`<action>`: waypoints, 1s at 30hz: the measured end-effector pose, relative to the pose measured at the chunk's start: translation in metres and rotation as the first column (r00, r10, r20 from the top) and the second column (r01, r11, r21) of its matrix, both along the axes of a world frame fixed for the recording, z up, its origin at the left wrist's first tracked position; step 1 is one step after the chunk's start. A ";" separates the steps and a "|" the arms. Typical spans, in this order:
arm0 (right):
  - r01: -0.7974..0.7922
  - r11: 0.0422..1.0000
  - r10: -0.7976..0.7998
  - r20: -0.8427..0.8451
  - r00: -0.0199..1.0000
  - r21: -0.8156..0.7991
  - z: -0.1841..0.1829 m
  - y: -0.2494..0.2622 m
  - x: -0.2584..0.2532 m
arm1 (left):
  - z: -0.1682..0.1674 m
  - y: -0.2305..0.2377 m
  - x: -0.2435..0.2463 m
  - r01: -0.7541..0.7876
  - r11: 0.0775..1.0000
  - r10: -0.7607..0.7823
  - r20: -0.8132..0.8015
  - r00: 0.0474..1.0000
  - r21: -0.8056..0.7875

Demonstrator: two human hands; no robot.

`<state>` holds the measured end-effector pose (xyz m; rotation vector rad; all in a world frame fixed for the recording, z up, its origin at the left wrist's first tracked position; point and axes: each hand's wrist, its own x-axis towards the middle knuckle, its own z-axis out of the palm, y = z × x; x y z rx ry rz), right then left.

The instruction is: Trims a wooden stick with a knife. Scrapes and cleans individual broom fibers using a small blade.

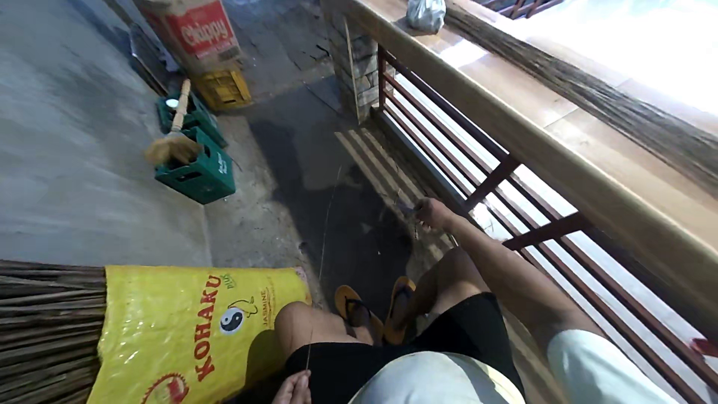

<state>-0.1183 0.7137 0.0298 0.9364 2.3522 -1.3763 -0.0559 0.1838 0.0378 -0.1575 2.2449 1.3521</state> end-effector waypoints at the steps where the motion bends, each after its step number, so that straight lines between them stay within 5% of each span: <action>1: -0.050 0.998 0.049 0.034 0.998 0.043 -0.004 0.001 -0.001 | 0.002 0.009 0.000 -0.009 0.999 0.009 0.015 1.000 0.038; 3: -0.039 0.998 0.039 0.020 0.999 0.038 -0.002 -0.002 0.001 | 0.006 0.024 -0.001 -0.021 0.993 0.015 0.052 0.999 0.113; 5: 0.031 0.983 -0.054 -0.123 0.991 -0.179 0.007 -0.015 0.009 | 0.007 0.036 -0.003 -0.048 0.982 0.028 0.111 0.993 0.182; 7: -0.022 0.891 -0.103 -0.249 0.963 -0.453 0.014 -0.042 0.020 | 0.009 0.048 -0.005 -0.080 0.970 0.043 0.160 0.986 0.232; 10: -0.193 0.726 -0.049 -0.330 0.943 -0.660 0.026 -0.107 0.042 | 0.009 0.063 -0.009 -0.096 0.946 0.028 0.216 0.976 0.311; 14: -0.332 0.476 0.087 -0.332 0.939 -0.814 0.027 -0.187 0.061 | 0.014 0.080 -0.017 -0.076 0.912 -0.029 0.248 0.968 0.402; 17: -0.391 0.372 0.117 -0.376 0.919 -0.842 0.017 -0.222 0.063 | 0.019 0.085 -0.019 -0.066 0.886 -0.063 0.262 0.963 0.458; 20: -0.405 0.366 0.078 -0.406 0.910 -0.838 0.013 -0.223 0.059 | 0.022 0.082 -0.018 -0.058 0.846 -0.105 0.271 0.957 0.531; 26: -0.280 0.519 -0.092 -0.378 0.921 -0.808 0.037 -0.180 0.044 | 0.019 0.068 -0.007 -0.079 0.815 -0.125 0.306 0.944 0.575; 30: -0.339 0.478 0.044 -0.363 0.931 -0.811 0.044 -0.191 0.055 | 0.018 0.078 -0.008 -0.069 0.832 -0.127 0.310 0.942 0.551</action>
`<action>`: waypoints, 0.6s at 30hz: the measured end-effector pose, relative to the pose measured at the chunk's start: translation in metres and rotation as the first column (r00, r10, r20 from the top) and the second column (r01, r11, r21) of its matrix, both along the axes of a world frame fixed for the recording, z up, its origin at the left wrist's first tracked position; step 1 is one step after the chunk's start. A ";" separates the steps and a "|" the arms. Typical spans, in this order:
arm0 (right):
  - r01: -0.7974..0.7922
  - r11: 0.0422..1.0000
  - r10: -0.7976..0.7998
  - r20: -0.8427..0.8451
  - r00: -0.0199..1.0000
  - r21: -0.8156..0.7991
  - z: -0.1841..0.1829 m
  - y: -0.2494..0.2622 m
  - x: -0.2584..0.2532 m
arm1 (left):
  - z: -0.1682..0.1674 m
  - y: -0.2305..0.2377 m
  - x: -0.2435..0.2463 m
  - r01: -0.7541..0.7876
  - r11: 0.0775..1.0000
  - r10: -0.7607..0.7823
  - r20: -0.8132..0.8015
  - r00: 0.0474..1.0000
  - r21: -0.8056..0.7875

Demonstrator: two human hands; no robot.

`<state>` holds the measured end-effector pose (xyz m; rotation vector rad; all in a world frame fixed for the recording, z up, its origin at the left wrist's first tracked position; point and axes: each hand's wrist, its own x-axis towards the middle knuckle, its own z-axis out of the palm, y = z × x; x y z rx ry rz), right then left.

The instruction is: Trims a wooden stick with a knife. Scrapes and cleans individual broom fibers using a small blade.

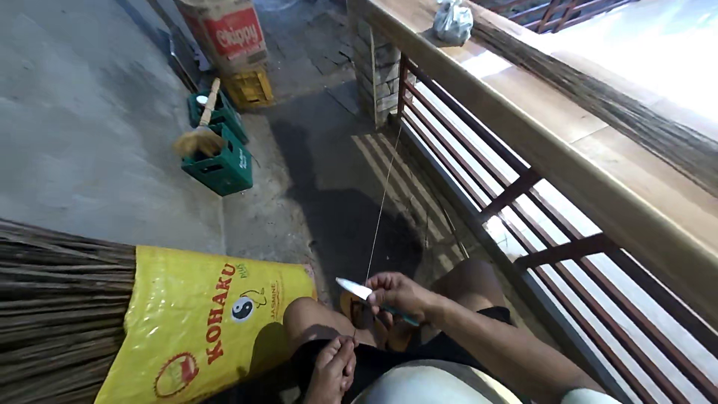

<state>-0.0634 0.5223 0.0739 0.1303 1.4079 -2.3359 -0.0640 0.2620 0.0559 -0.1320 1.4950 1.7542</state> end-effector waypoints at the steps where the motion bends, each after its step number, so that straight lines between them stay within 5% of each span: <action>1: -0.046 0.999 0.046 0.008 0.999 0.002 -0.001 -0.010 0.007 | 0.002 0.005 -0.002 0.000 1.000 0.000 -0.004 1.000 0.001; 5: -0.052 0.999 0.052 -0.010 0.999 -0.017 -0.008 -0.022 0.015 | 0.010 0.015 -0.007 0.008 0.999 -0.009 0.020 1.000 0.041; 14: 0.443 0.891 -0.449 0.052 0.892 0.098 0.004 0.038 -0.021 | -0.006 -0.006 0.000 0.128 0.983 -0.139 -0.076 0.987 -0.135; 18: 0.335 0.931 -0.345 0.054 0.937 0.148 0.002 0.032 -0.018 | -0.009 -0.003 0.006 0.027 0.980 -0.057 -0.148 0.987 -0.199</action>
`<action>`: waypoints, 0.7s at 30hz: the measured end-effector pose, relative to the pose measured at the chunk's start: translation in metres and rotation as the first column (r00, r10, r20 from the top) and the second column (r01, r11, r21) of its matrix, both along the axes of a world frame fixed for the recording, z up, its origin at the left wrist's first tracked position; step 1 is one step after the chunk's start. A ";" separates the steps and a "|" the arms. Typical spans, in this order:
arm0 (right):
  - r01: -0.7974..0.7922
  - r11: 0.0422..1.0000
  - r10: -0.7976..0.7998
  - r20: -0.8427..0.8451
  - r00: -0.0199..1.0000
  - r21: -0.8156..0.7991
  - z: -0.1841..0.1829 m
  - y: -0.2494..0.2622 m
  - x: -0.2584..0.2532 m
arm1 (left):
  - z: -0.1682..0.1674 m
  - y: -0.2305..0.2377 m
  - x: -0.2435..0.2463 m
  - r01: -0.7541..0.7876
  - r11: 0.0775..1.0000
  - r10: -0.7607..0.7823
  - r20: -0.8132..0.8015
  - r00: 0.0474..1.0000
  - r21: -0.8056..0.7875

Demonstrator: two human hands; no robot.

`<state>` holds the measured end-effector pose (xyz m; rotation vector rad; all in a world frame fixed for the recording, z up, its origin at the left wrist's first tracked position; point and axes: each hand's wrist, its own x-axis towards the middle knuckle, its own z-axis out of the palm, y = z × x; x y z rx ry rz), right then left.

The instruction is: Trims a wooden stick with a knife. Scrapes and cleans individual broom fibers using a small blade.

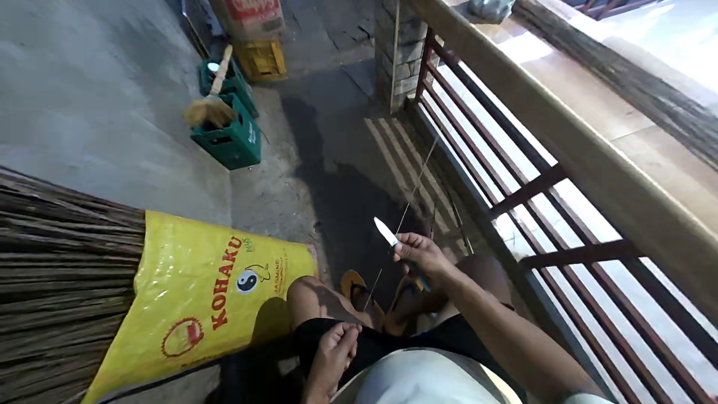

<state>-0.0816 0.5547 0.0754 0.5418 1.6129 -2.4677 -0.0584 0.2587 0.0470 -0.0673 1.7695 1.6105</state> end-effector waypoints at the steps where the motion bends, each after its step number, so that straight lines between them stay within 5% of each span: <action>1: -0.086 0.996 0.086 -0.019 0.996 0.012 -0.002 -0.012 0.007 | 0.001 0.003 -0.001 -0.020 1.000 0.020 -0.016 1.000 0.004; 6: -0.431 0.898 0.431 -0.021 0.902 -0.085 -0.022 -0.075 0.043 | 0.007 0.020 -0.012 -0.070 0.997 0.073 -0.142 0.987 0.030; 12: -0.258 0.956 0.255 -0.041 0.966 -0.141 -0.010 -0.042 0.023 | 0.008 0.020 -0.011 -0.074 0.997 0.079 -0.223 0.972 0.030; 18: -0.367 0.918 0.368 -0.027 0.930 -0.147 -0.011 -0.058 0.037 | 0.005 0.027 -0.010 -0.069 0.997 0.073 -0.230 0.970 0.027; 21: -0.280 0.952 0.281 -0.010 0.960 -0.124 -0.008 -0.052 0.032 | 0.006 0.024 -0.008 -0.076 0.996 0.086 -0.231 0.969 0.050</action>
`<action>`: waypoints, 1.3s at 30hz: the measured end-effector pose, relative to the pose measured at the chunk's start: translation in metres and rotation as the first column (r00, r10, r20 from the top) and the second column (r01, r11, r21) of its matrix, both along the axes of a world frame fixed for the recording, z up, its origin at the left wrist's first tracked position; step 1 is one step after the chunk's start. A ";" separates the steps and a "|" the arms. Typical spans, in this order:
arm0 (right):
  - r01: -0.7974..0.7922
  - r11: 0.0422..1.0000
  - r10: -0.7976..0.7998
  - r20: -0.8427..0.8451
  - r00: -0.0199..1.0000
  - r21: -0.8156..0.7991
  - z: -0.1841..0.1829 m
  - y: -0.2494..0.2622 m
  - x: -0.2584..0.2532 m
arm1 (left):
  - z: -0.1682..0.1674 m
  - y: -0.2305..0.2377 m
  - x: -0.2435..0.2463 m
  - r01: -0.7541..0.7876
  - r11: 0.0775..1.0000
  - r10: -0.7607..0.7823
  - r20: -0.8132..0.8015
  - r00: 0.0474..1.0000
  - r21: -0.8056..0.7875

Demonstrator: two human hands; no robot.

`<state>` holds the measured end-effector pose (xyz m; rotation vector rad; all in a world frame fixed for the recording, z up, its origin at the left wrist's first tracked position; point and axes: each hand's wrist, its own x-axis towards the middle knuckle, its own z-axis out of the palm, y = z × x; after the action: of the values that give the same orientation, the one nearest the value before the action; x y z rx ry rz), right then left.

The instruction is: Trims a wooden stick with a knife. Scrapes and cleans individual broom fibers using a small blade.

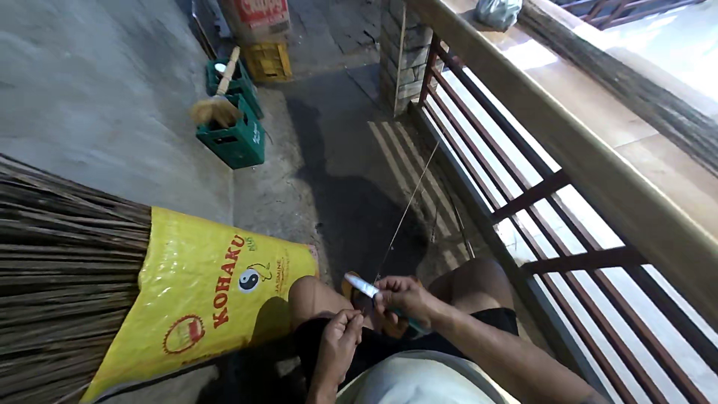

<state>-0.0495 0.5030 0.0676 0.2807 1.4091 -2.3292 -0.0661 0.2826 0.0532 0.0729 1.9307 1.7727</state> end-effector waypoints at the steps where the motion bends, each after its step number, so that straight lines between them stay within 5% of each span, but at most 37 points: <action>1: 0.072 0.997 -0.072 0.006 0.997 0.006 0.002 0.007 -0.006 | 0.001 -0.002 0.001 -0.005 1.000 0.005 -0.003 1.000 0.001; 4: 0.144 0.990 -0.144 0.047 0.989 0.001 0.002 0.018 -0.015 | 0.001 -0.002 0.000 -0.009 1.000 0.008 -0.009 1.000 -0.014; 9: -0.103 0.995 0.103 -0.016 0.995 -0.002 -0.002 -0.008 0.004 | -0.001 0.001 -0.001 0.009 0.999 -0.010 -0.031 0.999 -0.041; 16: 0.196 0.980 -0.197 0.074 0.978 0.021 0.007 0.033 -0.022 | 0.001 -0.003 0.002 0.005 1.000 -0.005 -0.018 1.000 -0.013; 22: -0.071 0.997 0.070 -0.022 0.997 -0.017 -0.004 0.002 0.003 | -0.002 0.000 0.002 0.019 1.000 -0.020 -0.018 1.000 -0.013; 28: 0.310 0.951 -0.307 0.087 0.948 -0.019 0.003 0.035 -0.024 | -0.001 -0.004 0.003 0.011 1.000 -0.011 -0.003 1.000 -0.016; 34: -0.088 0.996 0.088 -0.016 0.996 -0.013 -0.006 0.001 0.005 | -0.004 0.000 0.004 -0.006 0.999 0.005 -0.026 1.000 -0.037; 39: 0.185 0.982 -0.186 0.038 0.982 0.024 -0.001 0.028 -0.018 | -0.002 -0.001 0.003 0.005 0.997 -0.010 -0.071 0.997 -0.080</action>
<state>-0.0675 0.5306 0.0663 0.4811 1.4435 -2.4429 -0.0626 0.2815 0.0509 0.1173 2.0472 1.7073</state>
